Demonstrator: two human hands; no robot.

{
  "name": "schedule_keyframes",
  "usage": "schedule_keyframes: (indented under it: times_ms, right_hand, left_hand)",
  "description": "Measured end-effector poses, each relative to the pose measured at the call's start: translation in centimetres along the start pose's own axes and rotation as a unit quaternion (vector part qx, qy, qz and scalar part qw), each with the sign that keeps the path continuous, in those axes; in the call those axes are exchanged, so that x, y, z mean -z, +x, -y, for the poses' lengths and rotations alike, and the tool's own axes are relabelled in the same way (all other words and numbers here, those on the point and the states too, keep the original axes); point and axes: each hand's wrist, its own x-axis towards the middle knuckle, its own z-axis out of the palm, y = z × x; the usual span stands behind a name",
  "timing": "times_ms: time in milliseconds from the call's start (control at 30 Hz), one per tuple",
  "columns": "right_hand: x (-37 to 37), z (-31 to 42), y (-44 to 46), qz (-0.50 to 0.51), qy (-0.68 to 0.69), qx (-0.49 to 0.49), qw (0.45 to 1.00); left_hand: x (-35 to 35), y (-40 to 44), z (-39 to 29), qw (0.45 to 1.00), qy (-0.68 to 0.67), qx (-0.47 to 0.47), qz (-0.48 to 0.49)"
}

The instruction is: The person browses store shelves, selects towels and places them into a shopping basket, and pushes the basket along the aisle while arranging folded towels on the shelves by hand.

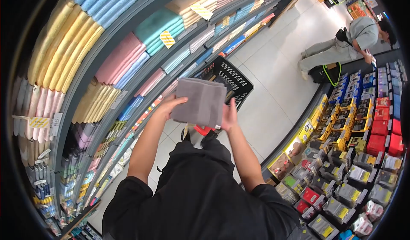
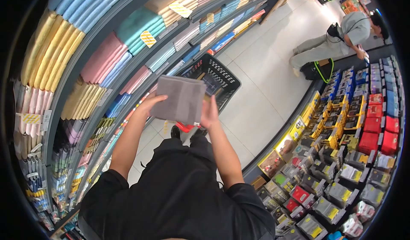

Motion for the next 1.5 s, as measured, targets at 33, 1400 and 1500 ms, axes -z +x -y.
schedule_keyframes:
  times_ms: [33, 1400, 1500]
  right_hand:
    - [0.3, 0.4, -0.4, -0.033, -0.074, 0.015, 0.997]
    - [39.8, 1.6, 18.7, -0.565, -0.514, 0.117, 0.634]
    - [45.7, -0.1, 19.4, -0.519, -0.644, 0.087, 0.556]
  left_hand:
    - [-0.1, 0.9, 0.1, 0.999, 0.036, 0.003, 0.013]
    - [3.8, 1.5, 8.8, 0.750, 0.557, -0.328, -0.137]
    - [3.6, 1.4, 9.1, 0.743, 0.555, -0.342, -0.151]
